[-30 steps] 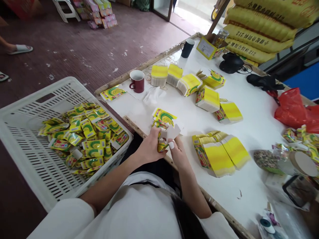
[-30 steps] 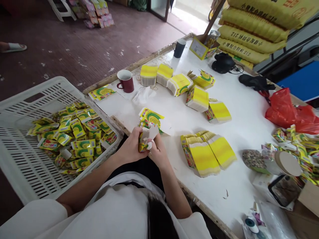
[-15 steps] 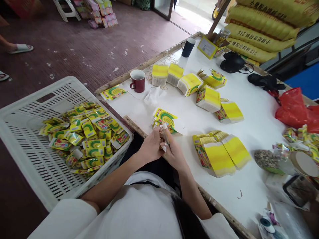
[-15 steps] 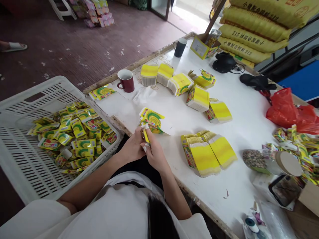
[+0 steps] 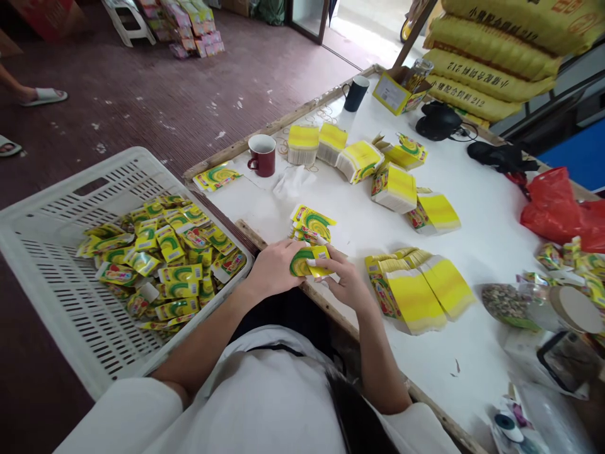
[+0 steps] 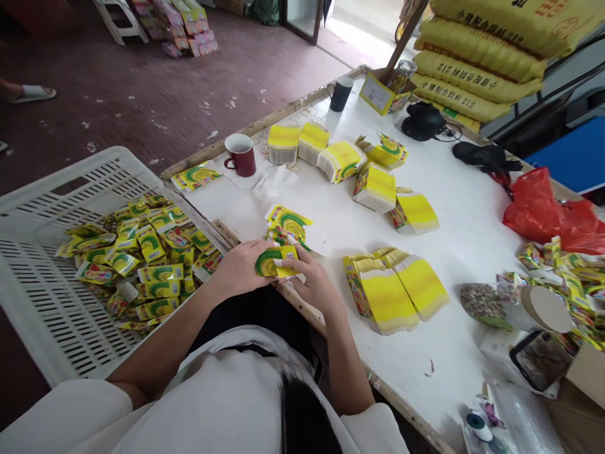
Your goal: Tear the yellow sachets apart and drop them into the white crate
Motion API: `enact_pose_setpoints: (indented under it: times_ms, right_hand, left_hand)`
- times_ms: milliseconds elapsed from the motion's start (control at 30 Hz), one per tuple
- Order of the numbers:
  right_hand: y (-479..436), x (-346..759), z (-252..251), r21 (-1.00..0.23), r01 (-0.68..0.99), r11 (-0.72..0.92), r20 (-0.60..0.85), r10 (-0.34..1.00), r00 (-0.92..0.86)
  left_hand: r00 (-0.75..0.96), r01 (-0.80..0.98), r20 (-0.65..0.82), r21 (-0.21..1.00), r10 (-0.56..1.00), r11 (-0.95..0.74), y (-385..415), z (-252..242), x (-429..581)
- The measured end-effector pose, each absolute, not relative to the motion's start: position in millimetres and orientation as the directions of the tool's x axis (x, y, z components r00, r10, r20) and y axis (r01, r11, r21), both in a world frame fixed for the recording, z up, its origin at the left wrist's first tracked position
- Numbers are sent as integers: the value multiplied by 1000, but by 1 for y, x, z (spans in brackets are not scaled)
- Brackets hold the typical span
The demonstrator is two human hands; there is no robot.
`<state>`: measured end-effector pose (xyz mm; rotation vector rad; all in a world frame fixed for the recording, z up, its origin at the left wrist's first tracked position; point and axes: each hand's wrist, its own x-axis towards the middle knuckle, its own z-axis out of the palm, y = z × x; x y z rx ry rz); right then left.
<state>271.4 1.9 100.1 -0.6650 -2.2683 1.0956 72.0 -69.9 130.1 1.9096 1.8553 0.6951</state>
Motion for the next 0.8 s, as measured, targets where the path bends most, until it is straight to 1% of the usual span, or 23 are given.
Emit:
enact_pose_setpoints:
  times_ms: [67, 133, 167, 200, 233, 267, 300, 333, 367, 400, 433, 467, 533, 567, 600, 633, 667, 733, 800]
  right_hand:
    - [4, 270, 104, -834, 176, 523, 228, 617, -753]
    - [-1, 262, 103, -870, 152, 468, 237, 669, -705]
    - [-6, 256, 101, -893, 124, 433, 249, 703, -666]
    - [-10, 251, 98, -916, 82, 393, 258, 733, -629]
    - [-14, 247, 95, -937, 29, 349, 262, 754, -603]
    - [-16, 244, 92, -952, -24, 304, 259, 766, -588]
    - [-16, 242, 90, -962, -64, 267, 254, 777, -576]
    - [-13, 241, 88, -967, -79, 243, 244, 794, -557]
    - [-7, 242, 87, -969, -55, 240, 232, 821, -522]
    - [0, 243, 86, -966, 16, 257, 220, 855, -470]
    - [9, 244, 85, -949, 133, 286, 210, 888, -410]
    - [18, 244, 83, -906, 283, 315, 207, 912, -353]
    - [35, 242, 78, -743, 577, 339, 203, 936, -288]
    - [41, 240, 75, -651, 678, 342, 199, 939, -282]
    - [46, 237, 71, -578, 740, 345, 194, 938, -286]
    - [49, 234, 68, -532, 771, 351, 193, 937, -293]
    - [50, 231, 65, -511, 781, 359, 197, 933, -300]
    - [51, 226, 61, -515, 769, 379, 214, 925, -313]
    - [50, 224, 61, -554, 739, 384, 221, 923, -314]
  left_hand:
    - [28, 817, 86, 572, 996, -72, -67, 134, 73]
    - [-2, 821, 99, 569, 995, -55, -66, 134, 75]
    - [-33, 808, 110, 588, 993, -38, -67, 133, 77]
    - [-72, 773, 124, 634, 990, -23, -69, 130, 77]
    - [-119, 702, 136, 712, 984, -14, -72, 127, 77]
    - [-192, 569, 157, 822, 969, -21, -76, 122, 76]
    - [-292, 382, 177, 923, 940, -55, -81, 117, 75]
    - [-409, 178, 184, 977, 894, -120, -86, 112, 73]
    - [-521, 11, 179, 979, 835, -203, -91, 107, 71]
    - [-624, -108, 164, 950, 764, -292, -95, 103, 70]
    - [-703, -190, 135, 911, 698, -367, -98, 99, 70]
    - [-752, -255, 92, 873, 653, -416, -101, 96, 71]
    - [-758, -422, -56, 801, 649, -424, -103, 91, 78]
    - [-724, -509, -137, 768, 676, -389, -104, 89, 82]
    - [-674, -570, -198, 752, 712, -330, -104, 88, 88]
    - [-622, -595, -233, 761, 748, -258, -104, 88, 93]
    - [-580, -593, -249, 782, 776, -192, -104, 88, 97]
    - [-520, -547, -249, 832, 817, -94, -102, 89, 101]
    - [-488, -493, -241, 869, 839, -38, -99, 90, 101]
